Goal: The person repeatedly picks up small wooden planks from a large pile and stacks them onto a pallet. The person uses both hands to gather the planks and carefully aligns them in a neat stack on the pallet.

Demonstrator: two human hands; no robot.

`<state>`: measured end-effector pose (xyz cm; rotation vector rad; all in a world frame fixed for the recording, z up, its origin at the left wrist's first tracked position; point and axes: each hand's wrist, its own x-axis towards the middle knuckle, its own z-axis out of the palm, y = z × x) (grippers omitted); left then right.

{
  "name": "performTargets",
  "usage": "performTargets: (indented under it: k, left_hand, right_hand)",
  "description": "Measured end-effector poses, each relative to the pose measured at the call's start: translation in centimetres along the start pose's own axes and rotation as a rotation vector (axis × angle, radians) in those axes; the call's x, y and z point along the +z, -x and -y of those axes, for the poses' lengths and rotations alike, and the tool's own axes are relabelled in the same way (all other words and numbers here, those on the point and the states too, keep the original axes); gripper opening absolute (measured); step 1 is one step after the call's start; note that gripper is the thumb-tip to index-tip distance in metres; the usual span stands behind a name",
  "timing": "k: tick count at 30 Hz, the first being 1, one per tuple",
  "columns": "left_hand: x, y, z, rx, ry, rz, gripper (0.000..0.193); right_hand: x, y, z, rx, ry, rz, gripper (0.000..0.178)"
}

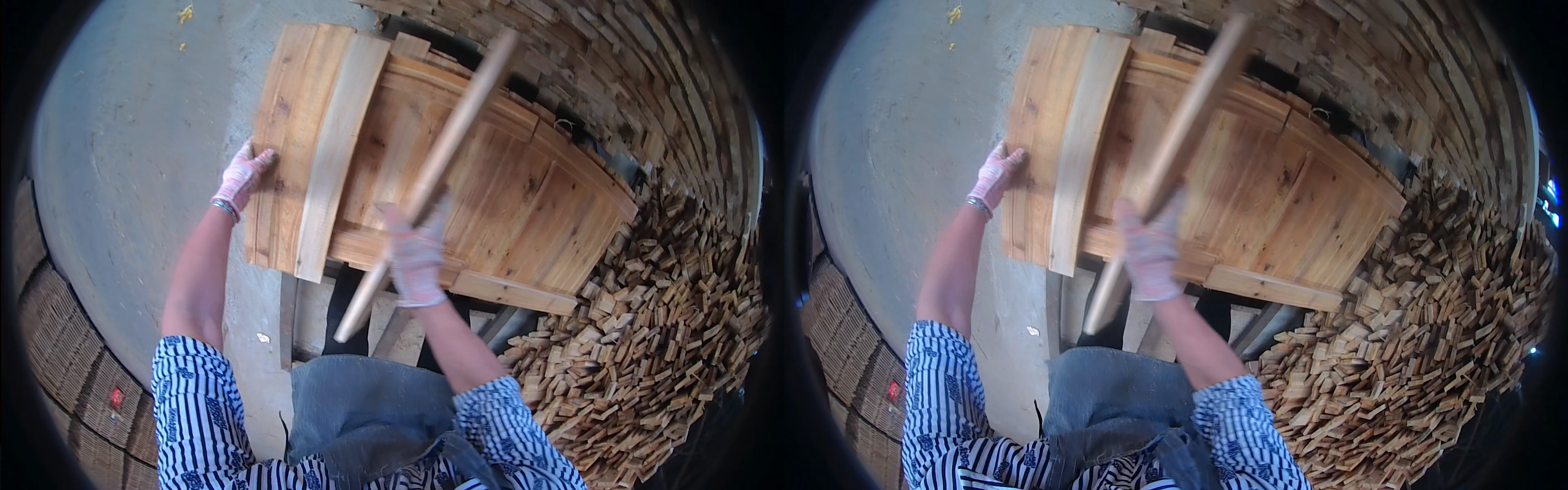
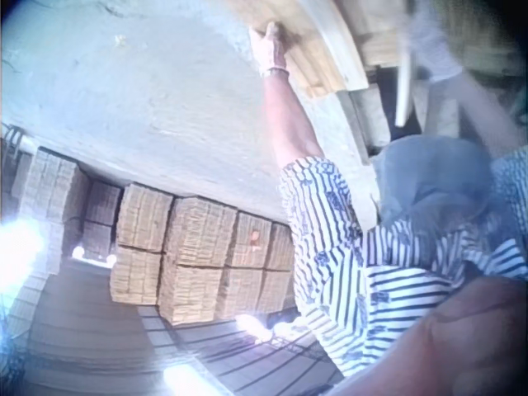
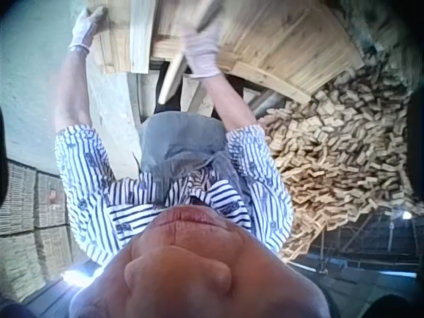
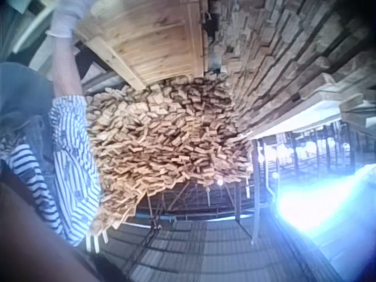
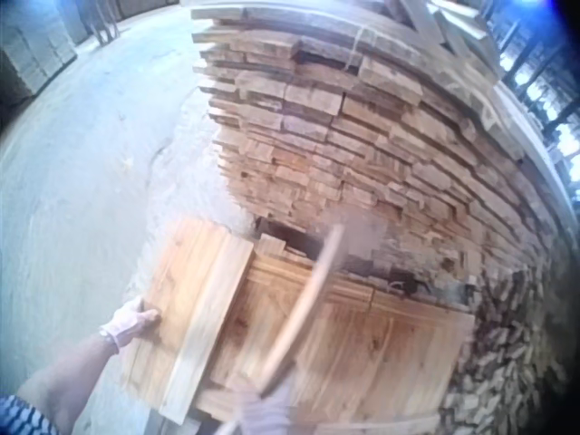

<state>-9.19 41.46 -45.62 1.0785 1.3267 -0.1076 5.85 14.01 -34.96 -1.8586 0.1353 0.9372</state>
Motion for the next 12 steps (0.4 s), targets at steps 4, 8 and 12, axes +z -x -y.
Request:
performTargets:
  k: [4, 8, 12]
  left_hand:
    - [-2.8, -0.6, 1.1, 0.03, -0.092, -0.027, 0.061]
    - [-1.6, -0.7, 0.1, 0.082, -0.113, -0.015, 0.059]
    - [0.0, -4.0, 0.8, 0.265, -0.064, 0.18, 0.059]
  right_hand:
    - [13.6, -1.2, 0.6, -0.06, 0.013, -0.028, 0.105]
    - [16.9, -2.5, 0.2, 0.018, 0.449, 0.049, 0.096]
    - [9.6, -3.2, 0.6, 0.05, 0.577, -0.041, 0.09]
